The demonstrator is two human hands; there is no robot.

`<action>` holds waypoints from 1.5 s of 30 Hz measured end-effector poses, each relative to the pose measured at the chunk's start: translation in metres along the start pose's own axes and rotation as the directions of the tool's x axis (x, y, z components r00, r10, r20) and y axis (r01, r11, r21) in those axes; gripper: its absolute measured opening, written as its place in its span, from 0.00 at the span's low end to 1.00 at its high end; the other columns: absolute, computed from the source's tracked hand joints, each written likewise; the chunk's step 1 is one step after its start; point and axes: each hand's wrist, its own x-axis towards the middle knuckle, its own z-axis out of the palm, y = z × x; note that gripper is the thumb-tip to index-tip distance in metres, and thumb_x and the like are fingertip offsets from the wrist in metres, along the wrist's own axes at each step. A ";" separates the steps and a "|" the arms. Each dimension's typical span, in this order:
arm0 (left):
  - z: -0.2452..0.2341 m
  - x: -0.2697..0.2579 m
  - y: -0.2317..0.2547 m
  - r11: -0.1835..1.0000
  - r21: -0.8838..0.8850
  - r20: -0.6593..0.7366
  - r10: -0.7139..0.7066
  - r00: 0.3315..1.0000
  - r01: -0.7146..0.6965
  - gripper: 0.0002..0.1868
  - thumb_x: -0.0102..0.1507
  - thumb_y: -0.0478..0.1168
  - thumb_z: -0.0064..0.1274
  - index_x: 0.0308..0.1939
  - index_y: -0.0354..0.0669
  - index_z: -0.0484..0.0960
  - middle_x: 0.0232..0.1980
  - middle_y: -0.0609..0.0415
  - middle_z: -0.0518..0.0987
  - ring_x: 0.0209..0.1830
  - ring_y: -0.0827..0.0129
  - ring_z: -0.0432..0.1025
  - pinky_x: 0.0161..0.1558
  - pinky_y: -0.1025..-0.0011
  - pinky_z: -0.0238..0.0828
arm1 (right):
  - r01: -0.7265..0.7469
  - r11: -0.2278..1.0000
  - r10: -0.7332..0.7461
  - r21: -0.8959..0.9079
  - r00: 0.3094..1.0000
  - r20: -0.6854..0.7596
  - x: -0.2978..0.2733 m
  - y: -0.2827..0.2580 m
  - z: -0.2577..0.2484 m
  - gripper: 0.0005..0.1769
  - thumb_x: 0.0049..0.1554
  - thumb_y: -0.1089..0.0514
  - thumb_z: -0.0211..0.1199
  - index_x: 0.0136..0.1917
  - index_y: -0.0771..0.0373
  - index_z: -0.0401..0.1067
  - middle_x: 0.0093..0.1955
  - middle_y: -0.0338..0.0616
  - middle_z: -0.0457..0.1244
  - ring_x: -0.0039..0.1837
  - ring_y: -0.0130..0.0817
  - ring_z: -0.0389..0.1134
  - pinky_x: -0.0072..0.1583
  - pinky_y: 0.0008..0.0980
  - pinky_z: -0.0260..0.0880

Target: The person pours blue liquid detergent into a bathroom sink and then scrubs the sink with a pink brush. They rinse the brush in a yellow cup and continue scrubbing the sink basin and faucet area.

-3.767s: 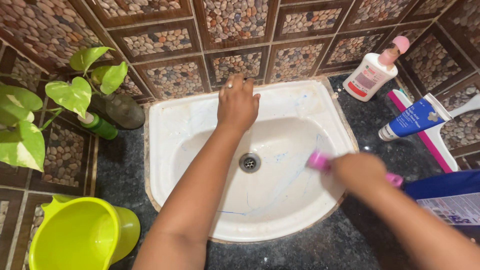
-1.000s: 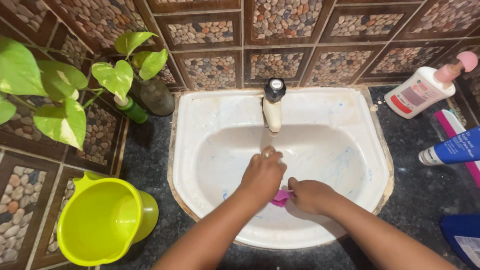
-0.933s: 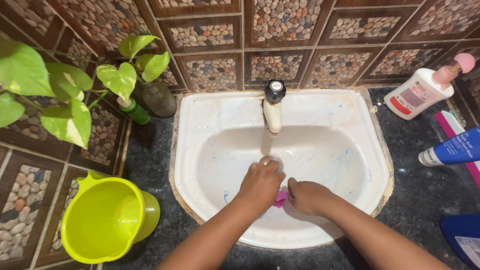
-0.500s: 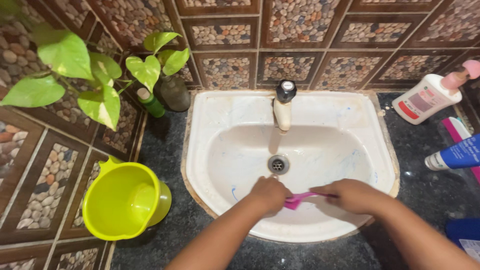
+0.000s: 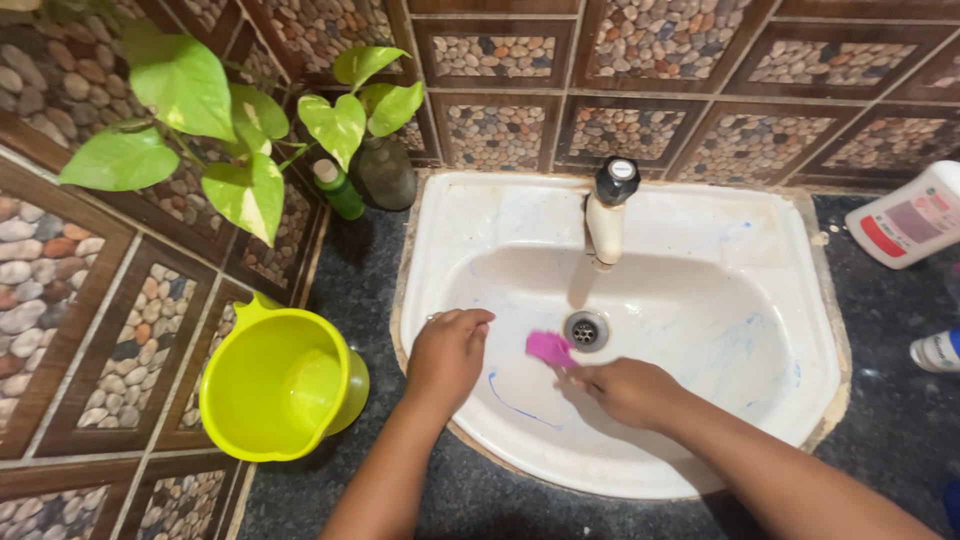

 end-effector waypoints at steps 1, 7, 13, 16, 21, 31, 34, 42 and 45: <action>-0.006 -0.001 0.000 1.000 -0.002 -0.042 -0.015 0.999 0.015 0.09 0.64 0.37 0.53 0.45 0.43 0.86 0.44 0.46 0.85 0.48 0.49 0.76 0.53 0.58 0.70 | -0.030 1.000 0.030 -0.006 0.999 -0.012 0.012 -0.003 0.003 0.25 0.67 0.41 0.41 0.73 0.37 0.67 0.60 0.47 0.70 0.61 0.43 0.71 0.66 0.44 0.67; -0.020 -0.011 0.001 0.993 -0.060 -0.070 -0.103 0.992 0.099 0.10 0.62 0.41 0.56 0.45 0.46 0.87 0.43 0.51 0.86 0.41 0.59 0.77 0.47 0.63 0.74 | -0.043 0.942 0.047 0.333 0.999 -0.005 0.033 0.047 -0.010 0.28 0.65 0.39 0.43 0.72 0.41 0.70 0.54 0.45 0.73 0.53 0.36 0.74 0.61 0.38 0.72; -0.013 -0.012 0.009 0.978 -0.124 -0.022 -0.172 0.985 0.168 0.12 0.62 0.43 0.57 0.47 0.45 0.87 0.45 0.54 0.85 0.39 0.63 0.76 0.41 0.67 0.75 | -0.290 0.921 0.223 0.261 0.940 0.257 0.003 0.111 -0.026 0.25 0.66 0.43 0.49 0.72 0.43 0.73 0.29 0.41 0.56 0.29 0.33 0.51 0.37 0.38 0.55; -0.006 -0.011 0.013 0.976 -0.141 -0.003 -0.165 0.986 0.163 0.12 0.62 0.44 0.57 0.47 0.45 0.86 0.44 0.55 0.85 0.39 0.64 0.75 0.41 0.68 0.76 | -0.288 0.922 0.228 0.260 0.945 0.236 0.018 0.122 -0.025 0.24 0.65 0.47 0.50 0.69 0.49 0.75 0.27 0.41 0.56 0.28 0.33 0.55 0.36 0.38 0.60; -0.005 -0.010 0.014 0.980 -0.138 -0.010 -0.148 0.989 0.146 0.12 0.62 0.44 0.57 0.46 0.45 0.87 0.43 0.55 0.86 0.39 0.64 0.75 0.41 0.68 0.75 | 0.152 0.988 -0.151 -0.004 0.981 -0.119 0.063 0.089 -0.006 0.21 0.60 0.44 0.53 0.54 0.56 0.80 0.44 0.46 0.71 0.46 0.44 0.71 0.51 0.45 0.70; 0.004 -0.006 0.011 0.976 -0.174 0.003 -0.135 0.991 0.133 0.12 0.62 0.43 0.56 0.47 0.45 0.86 0.43 0.54 0.85 0.37 0.63 0.77 0.42 0.67 0.75 | -0.124 0.991 0.119 -0.055 0.990 -0.081 0.017 0.019 -0.002 0.29 0.65 0.38 0.40 0.52 0.53 0.79 0.51 0.50 0.71 0.56 0.49 0.73 0.62 0.49 0.69; 0.004 -0.003 0.012 0.975 -0.155 0.023 -0.155 0.988 0.157 0.11 0.63 0.43 0.56 0.46 0.45 0.86 0.43 0.53 0.85 0.38 0.62 0.76 0.42 0.67 0.75 | -0.156 0.972 0.168 -0.175 0.984 0.055 -0.014 0.056 -0.014 0.29 0.64 0.35 0.43 0.51 0.53 0.79 0.49 0.49 0.72 0.55 0.44 0.74 0.61 0.46 0.71; 0.000 -0.005 -0.003 0.976 -0.167 -0.075 -0.157 0.985 0.142 0.10 0.62 0.40 0.56 0.46 0.45 0.86 0.44 0.52 0.85 0.37 0.63 0.77 0.39 0.67 0.76 | 0.027 0.994 -0.028 -0.102 1.000 -0.012 0.027 -0.009 -0.005 0.38 0.62 0.28 0.43 0.44 0.60 0.79 0.41 0.49 0.71 0.46 0.42 0.74 0.54 0.45 0.73; -0.006 -0.011 -0.009 0.977 -0.177 -0.166 -0.148 0.975 0.119 0.09 0.62 0.39 0.56 0.45 0.44 0.86 0.43 0.51 0.84 0.35 0.64 0.77 0.37 0.69 0.76 | 0.008 0.996 -0.004 0.084 0.999 -0.049 0.045 -0.019 -0.004 0.37 0.63 0.28 0.44 0.45 0.61 0.78 0.41 0.53 0.71 0.47 0.46 0.74 0.56 0.45 0.72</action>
